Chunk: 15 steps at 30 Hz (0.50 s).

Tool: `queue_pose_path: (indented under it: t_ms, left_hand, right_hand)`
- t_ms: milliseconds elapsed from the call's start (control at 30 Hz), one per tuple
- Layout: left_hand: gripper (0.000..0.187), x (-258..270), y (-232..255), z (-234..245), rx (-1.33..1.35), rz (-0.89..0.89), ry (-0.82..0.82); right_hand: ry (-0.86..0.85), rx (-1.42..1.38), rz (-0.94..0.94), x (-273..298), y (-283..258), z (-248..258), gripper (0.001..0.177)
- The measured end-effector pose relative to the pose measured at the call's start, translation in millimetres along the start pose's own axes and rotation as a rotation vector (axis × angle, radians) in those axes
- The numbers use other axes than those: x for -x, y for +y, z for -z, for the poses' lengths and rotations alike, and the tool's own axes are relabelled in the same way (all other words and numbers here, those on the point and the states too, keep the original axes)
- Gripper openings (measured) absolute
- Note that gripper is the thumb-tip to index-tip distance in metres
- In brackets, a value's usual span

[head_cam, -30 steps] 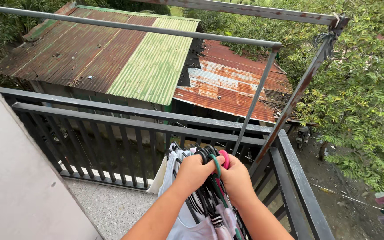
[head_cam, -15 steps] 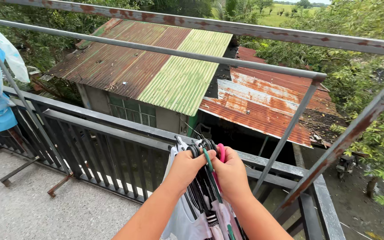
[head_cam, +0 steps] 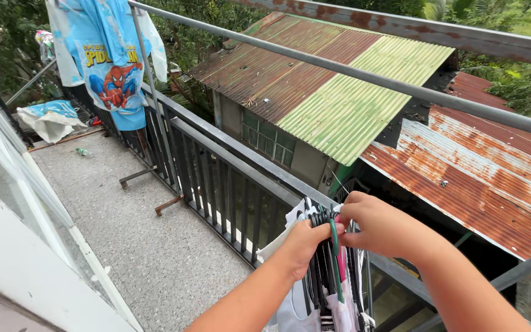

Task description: The person opens a window blind, takes several hangers with clothes out to a balcony, and hangs them on a metal rod.

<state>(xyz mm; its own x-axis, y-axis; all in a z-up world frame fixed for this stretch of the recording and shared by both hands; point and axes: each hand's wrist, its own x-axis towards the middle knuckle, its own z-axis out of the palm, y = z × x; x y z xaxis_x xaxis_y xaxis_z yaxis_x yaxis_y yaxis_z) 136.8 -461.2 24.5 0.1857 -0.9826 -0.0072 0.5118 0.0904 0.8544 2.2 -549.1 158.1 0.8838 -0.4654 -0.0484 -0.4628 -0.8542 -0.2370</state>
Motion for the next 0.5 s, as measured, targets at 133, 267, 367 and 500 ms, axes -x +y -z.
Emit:
queue_pose_path:
  t_ms: [133, 267, 367, 500]
  left_hand:
    - [0.019, 3, 1, 14, -0.002, -0.061, 0.125]
    - [0.02, 11, 2, 36, -0.019, -0.072, 0.297]
    - [0.022, 23, 6, 47, -0.013, -0.093, 0.368]
    - [0.02, 36, 11, 58, -0.037, -0.157, 0.422]
  right_hand:
    - [0.865, 0.438, 0.092, -7, 65, 28, 0.054]
    - [0.944, 0.624, -0.214, -42, 150, 71, 0.052]
    - [0.821, 0.566, -0.275, -55, 183, 74, 0.049]
    - [0.814, 0.568, -0.251, -52, 189, 82, 0.047]
